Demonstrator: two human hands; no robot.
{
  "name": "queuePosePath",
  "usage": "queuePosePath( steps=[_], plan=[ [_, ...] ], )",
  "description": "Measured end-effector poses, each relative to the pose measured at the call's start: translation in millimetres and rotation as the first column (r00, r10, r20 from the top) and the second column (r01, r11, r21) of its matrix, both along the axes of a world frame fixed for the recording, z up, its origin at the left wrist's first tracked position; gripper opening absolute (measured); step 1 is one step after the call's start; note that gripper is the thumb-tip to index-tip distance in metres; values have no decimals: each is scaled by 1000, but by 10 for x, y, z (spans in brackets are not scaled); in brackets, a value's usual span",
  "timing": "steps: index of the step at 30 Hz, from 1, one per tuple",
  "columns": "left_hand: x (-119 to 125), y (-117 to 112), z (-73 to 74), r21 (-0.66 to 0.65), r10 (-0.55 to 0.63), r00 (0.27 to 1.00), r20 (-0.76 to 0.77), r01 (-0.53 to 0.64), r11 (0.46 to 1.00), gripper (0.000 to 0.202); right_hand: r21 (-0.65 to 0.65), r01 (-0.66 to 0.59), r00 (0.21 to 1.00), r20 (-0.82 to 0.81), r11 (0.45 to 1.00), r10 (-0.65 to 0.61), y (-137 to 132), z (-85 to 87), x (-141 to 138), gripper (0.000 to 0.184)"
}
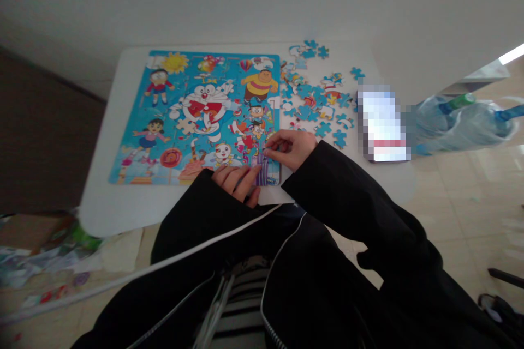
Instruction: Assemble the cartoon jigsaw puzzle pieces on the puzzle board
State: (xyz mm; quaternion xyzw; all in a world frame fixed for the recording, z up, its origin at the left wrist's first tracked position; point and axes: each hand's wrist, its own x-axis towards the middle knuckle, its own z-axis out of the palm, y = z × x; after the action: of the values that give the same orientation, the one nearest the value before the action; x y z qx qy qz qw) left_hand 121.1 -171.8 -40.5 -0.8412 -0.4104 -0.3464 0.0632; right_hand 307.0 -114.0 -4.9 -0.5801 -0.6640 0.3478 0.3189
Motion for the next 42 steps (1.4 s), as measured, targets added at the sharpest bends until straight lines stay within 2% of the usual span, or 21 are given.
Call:
queuePosePath(
  steps=[4,12,18,23,26,28,32,34,37,42],
  plan=[
    [-12,-8,46,-19,13,998,-68,-15,1000,32,44,-8,997,77,999,5,-11,4,24,19],
    [-7,-3,55,-75,7,996,-85,-13,997,38,153,-116,982,165,981,91,11,-8,70,17],
    [8,1,59,-73,12,998,-54,-16,997,38,128,-206,968,169,970,183,37,-2,89,15],
    [0,24,88,-84,6,997,-71,-12,996,38,164,-268,952,193,949,236,48,-5,110,20],
    [3,30,88,-73,9,998,-63,-14,997,38,194,-332,928,244,923,282,49,0,115,21],
    [7,28,81,-76,12,998,-65,-17,997,38,226,-385,892,341,895,298,35,11,106,21],
    [13,24,57,-67,25,998,-59,-29,997,37,282,-425,809,545,860,221,-14,49,77,25],
    [16,26,40,-69,4,998,-61,-9,998,38,298,-455,789,571,839,225,-10,69,80,26],
    [25,29,12,-83,-29,998,-56,24,996,39,277,-518,786,528,809,322,50,93,110,24],
    [43,23,-12,-46,-21,1000,-11,21,999,37,257,-444,814,517,858,265,172,83,125,27]
  ],
)
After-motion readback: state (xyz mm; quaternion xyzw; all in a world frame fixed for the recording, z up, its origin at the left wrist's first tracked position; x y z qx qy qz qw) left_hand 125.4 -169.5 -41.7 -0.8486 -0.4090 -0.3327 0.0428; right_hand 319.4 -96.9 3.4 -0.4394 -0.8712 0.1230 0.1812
